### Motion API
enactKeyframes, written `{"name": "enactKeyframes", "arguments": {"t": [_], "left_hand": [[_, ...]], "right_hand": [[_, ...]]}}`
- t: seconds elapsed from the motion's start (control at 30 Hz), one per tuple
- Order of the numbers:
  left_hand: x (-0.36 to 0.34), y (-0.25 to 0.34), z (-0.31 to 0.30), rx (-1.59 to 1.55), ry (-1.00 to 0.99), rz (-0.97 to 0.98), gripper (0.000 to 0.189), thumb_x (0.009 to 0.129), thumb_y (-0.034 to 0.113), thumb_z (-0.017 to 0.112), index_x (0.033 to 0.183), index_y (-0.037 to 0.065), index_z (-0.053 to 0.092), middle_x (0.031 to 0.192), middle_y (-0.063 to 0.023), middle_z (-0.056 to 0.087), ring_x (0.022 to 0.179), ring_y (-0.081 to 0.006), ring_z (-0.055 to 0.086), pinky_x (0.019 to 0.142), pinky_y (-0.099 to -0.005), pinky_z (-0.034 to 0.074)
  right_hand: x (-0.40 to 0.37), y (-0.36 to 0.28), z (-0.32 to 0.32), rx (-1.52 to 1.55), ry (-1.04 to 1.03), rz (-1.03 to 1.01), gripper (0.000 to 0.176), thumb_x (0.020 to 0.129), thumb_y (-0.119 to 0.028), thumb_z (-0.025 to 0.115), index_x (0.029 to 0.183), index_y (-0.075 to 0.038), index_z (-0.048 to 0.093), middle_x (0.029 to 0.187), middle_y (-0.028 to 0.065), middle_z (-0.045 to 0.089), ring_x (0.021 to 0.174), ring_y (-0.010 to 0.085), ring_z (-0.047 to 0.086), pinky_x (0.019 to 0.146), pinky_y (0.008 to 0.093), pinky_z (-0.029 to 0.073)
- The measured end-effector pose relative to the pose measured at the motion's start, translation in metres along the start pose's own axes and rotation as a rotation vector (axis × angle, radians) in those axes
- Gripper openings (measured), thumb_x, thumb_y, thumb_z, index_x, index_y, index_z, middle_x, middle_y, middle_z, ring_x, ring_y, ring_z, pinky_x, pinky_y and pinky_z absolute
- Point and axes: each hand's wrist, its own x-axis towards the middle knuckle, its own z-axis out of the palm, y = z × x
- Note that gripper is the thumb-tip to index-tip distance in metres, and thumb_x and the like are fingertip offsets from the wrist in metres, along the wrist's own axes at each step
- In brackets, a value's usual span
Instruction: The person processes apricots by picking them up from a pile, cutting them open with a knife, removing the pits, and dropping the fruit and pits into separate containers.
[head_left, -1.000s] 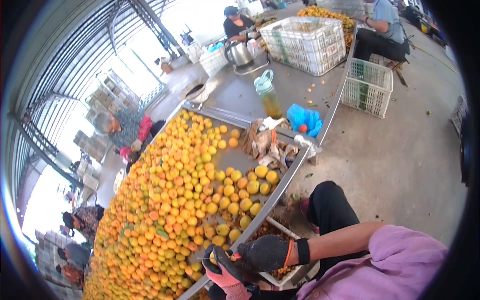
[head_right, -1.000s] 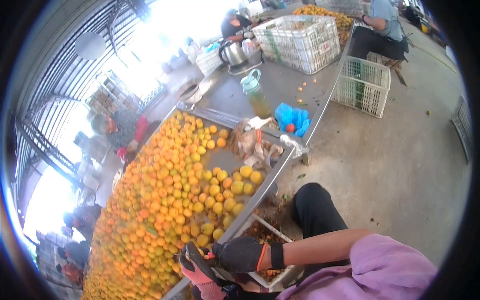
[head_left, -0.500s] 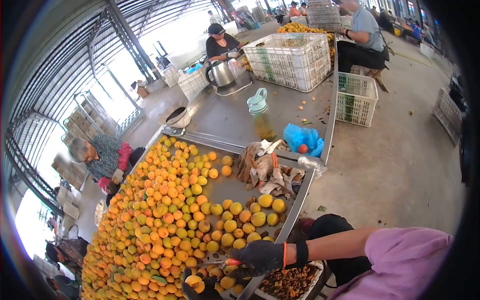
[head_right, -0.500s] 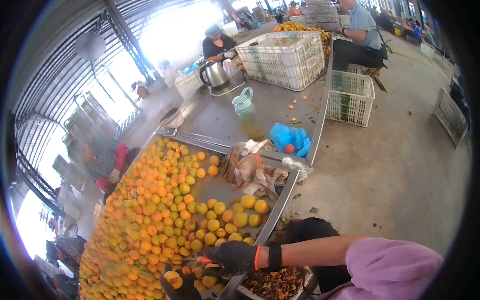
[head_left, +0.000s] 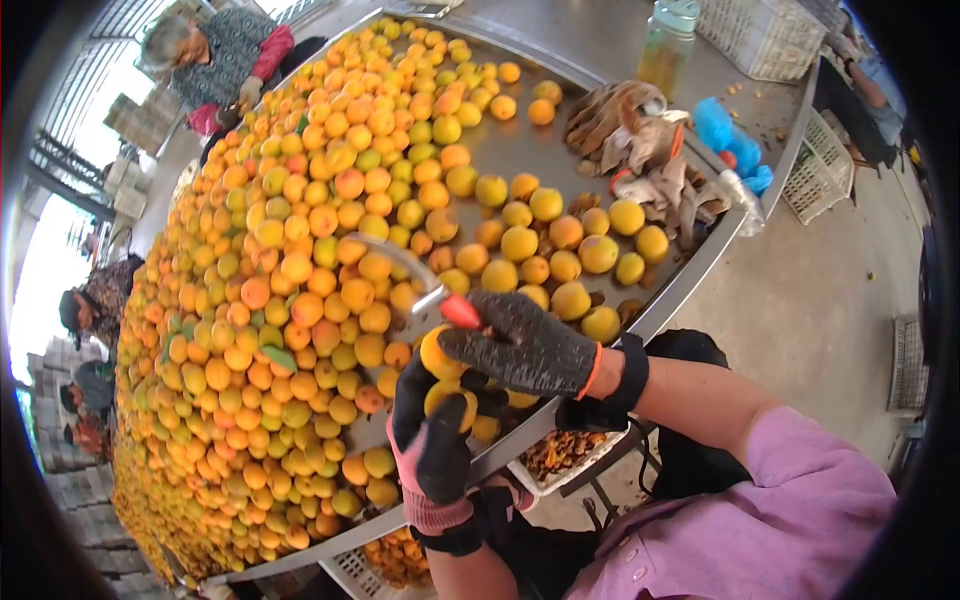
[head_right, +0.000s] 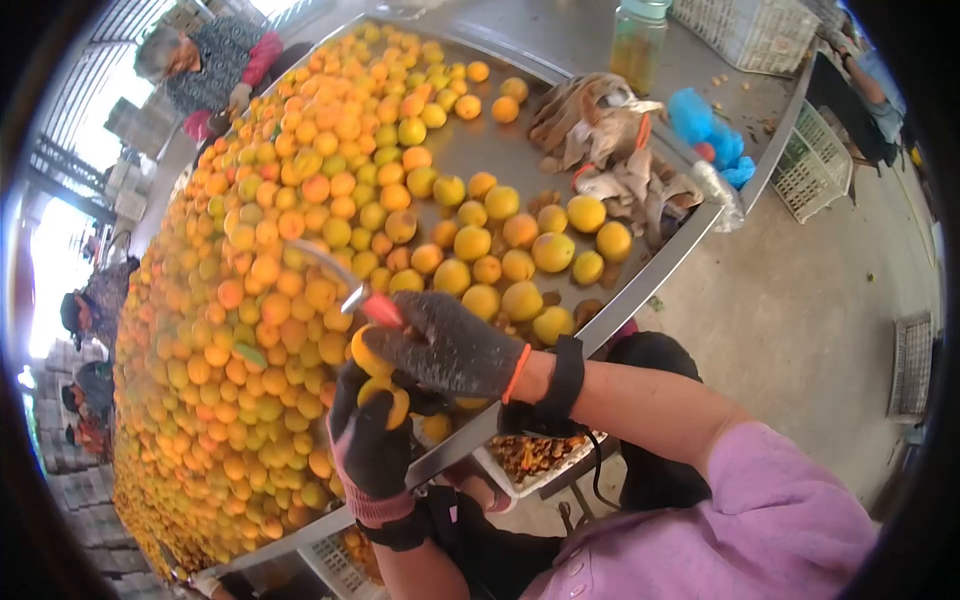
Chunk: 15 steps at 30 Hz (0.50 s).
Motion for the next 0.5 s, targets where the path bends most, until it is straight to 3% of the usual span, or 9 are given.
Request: {"name": "enactKeyframes", "arguments": {"t": [0.07, 0.1, 0.13, 0.2, 0.23, 0.3, 0.33, 0.43, 0.5], "left_hand": [[-0.002, -0.008, -0.007, -0.116, 0.081, -0.025, 0.034, 0.082, 0.016, 0.054, 0.108, -0.005, 0.051, 0.093, -0.0154, 0.061, 0.077, -0.0191, 0.061, 0.061, -0.0323, 0.052], [-0.002, -0.009, -0.01, 0.021, 0.139, 0.03, 0.029, 0.083, 0.011, 0.054, 0.106, -0.006, 0.049, 0.093, -0.0164, 0.061, 0.076, -0.019, 0.061, 0.059, -0.0308, 0.054], [-0.001, -0.01, -0.011, 0.154, 0.195, 0.084, 0.025, 0.084, 0.005, 0.054, 0.105, -0.006, 0.047, 0.094, -0.0174, 0.06, 0.075, -0.019, 0.062, 0.058, -0.0293, 0.056], [-0.003, -0.017, -0.019, -0.298, 0.245, -0.034, 0.03, 0.085, 0.008, 0.056, 0.108, -0.005, 0.043, 0.103, -0.0189, 0.059, 0.079, -0.0196, 0.062, 0.059, -0.0285, 0.057], [-0.001, -0.018, -0.018, -0.292, 0.253, -0.035, 0.03, 0.085, 0.008, 0.056, 0.108, -0.005, 0.043, 0.103, -0.0189, 0.059, 0.079, -0.0196, 0.062, 0.059, -0.0285, 0.057], [0.001, -0.02, -0.013, 0.122, 0.273, 0.32, 0.036, 0.081, 0.005, 0.061, 0.11, -0.004, 0.041, 0.11, -0.0196, 0.057, 0.083, -0.0207, 0.063, 0.063, -0.0303, 0.058], [0.001, -0.021, -0.014, 0.127, 0.277, 0.316, 0.036, 0.081, 0.005, 0.061, 0.11, -0.004, 0.041, 0.11, -0.0196, 0.057, 0.083, -0.0207, 0.063, 0.063, -0.0303, 0.058], [-0.001, -0.02, -0.016, 0.292, 0.231, 0.316, 0.048, 0.077, 0.003, 0.065, 0.118, -0.004, 0.041, 0.111, -0.0199, 0.057, 0.092, -0.0229, 0.062, 0.066, -0.0332, 0.057], [-0.002, -0.021, -0.018, 0.342, 0.176, 0.305, 0.052, 0.077, 0.004, 0.066, 0.121, -0.003, 0.04, 0.111, -0.0195, 0.058, 0.092, -0.0236, 0.062, 0.067, -0.0346, 0.057]], "right_hand": [[0.002, -0.013, 0.002, 0.338, 0.064, 0.301, 0.025, 0.087, -0.03, 0.061, 0.086, -0.005, 0.057, 0.055, -0.0031, 0.048, 0.044, 0.0028, 0.041, 0.041, 0.02, 0.03], [0.003, -0.022, 0.002, 0.43, 0.129, 0.364, 0.026, 0.087, -0.029, 0.06, 0.085, -0.004, 0.057, 0.051, -0.0038, 0.045, 0.042, 0.0015, 0.04, 0.039, 0.0195, 0.03], [0.005, -0.017, -0.003, 0.33, 0.101, 0.379, 0.024, 0.086, -0.025, 0.059, 0.089, -0.001, 0.056, 0.059, -0.001, 0.048, 0.053, 0.0054, 0.043, 0.045, 0.0253, 0.035], [0.004, 0.003, 0.003, -0.12, 0.12, 0.123, 0.024, 0.084, -0.024, 0.062, 0.086, -0.001, 0.056, 0.06, 0.0057, 0.05, 0.053, 0.0108, 0.047, 0.048, 0.0292, 0.038], [0.003, 0.01, 0.006, -0.113, 0.113, 0.123, 0.024, 0.084, -0.024, 0.062, 0.086, -0.001, 0.056, 0.06, 0.0057, 0.05, 0.053, 0.0108, 0.047, 0.048, 0.0292, 0.038], [-0.002, 0.02, 0.014, -0.26, 0.126, -0.118, 0.024, 0.081, -0.023, 0.066, 0.083, -0.001, 0.057, 0.065, 0.0114, 0.053, 0.056, 0.0173, 0.05, 0.051, 0.0318, 0.04], [-0.002, 0.018, 0.014, -0.253, 0.122, -0.116, 0.024, 0.081, -0.023, 0.066, 0.083, -0.001, 0.057, 0.065, 0.0114, 0.053, 0.056, 0.0173, 0.05, 0.051, 0.0318, 0.04], [0.004, 0.008, 0.005, 0.167, 0.271, -0.168, 0.024, 0.078, -0.022, 0.07, 0.088, -0.002, 0.06, 0.069, 0.0118, 0.055, 0.06, 0.0216, 0.054, 0.054, 0.0322, 0.042], [-0.001, -0.004, -0.002, 0.128, 0.266, -0.178, 0.023, 0.078, -0.022, 0.07, 0.087, -0.003, 0.061, 0.07, 0.0111, 0.057, 0.06, 0.02, 0.054, 0.055, 0.0314, 0.043]]}}
